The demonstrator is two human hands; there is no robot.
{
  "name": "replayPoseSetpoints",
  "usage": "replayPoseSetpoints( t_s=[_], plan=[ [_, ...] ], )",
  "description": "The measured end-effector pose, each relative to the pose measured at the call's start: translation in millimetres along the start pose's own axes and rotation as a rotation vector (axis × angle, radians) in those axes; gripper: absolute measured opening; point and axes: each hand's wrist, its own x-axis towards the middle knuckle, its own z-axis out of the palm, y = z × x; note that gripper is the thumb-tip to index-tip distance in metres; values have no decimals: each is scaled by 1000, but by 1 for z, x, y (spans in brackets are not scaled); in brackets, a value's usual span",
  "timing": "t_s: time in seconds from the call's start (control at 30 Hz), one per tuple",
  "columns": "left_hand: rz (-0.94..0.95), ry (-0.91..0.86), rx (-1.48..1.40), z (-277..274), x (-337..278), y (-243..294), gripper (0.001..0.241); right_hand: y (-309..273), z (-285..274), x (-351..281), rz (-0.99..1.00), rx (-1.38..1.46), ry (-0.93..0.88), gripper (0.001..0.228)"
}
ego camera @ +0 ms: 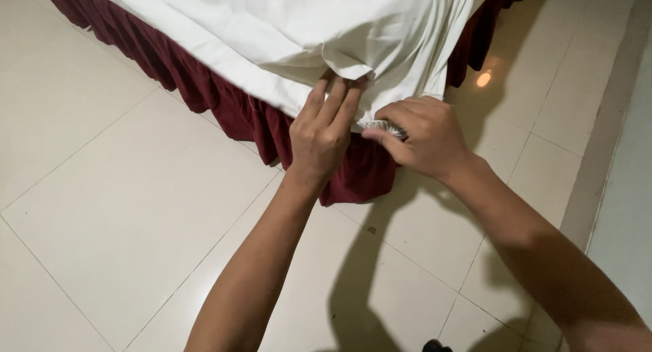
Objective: The person spreads a white fitted sheet over a mattress, smoothing the fabric and tucking the edges under the mattress. They work around the perimeter of the bed, ensuring the sheet is tight and wrinkle-free.
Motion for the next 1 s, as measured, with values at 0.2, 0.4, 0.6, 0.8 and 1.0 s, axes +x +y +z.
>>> replayPoseSetpoints(
  t_s=[0.2,0.4,0.6,0.8,1.0],
  plan=[
    [32,-17,-45,2,-3,7,32,-1,6,-18,38,-340,-17,17],
    [-16,-121,-82,2,-26,11,44,8,35,-30,-172,-447,90,17],
    [-36,-198,-84,11,-42,15,48,40,46,-38,-337,-384,108,24],
    [-70,-177,-83,37,-63,18,46,68,60,-53,-351,-368,115,34],
    [-103,-215,-38,52,-105,19,40,66,71,-64,-312,-438,54,34]
  ],
)
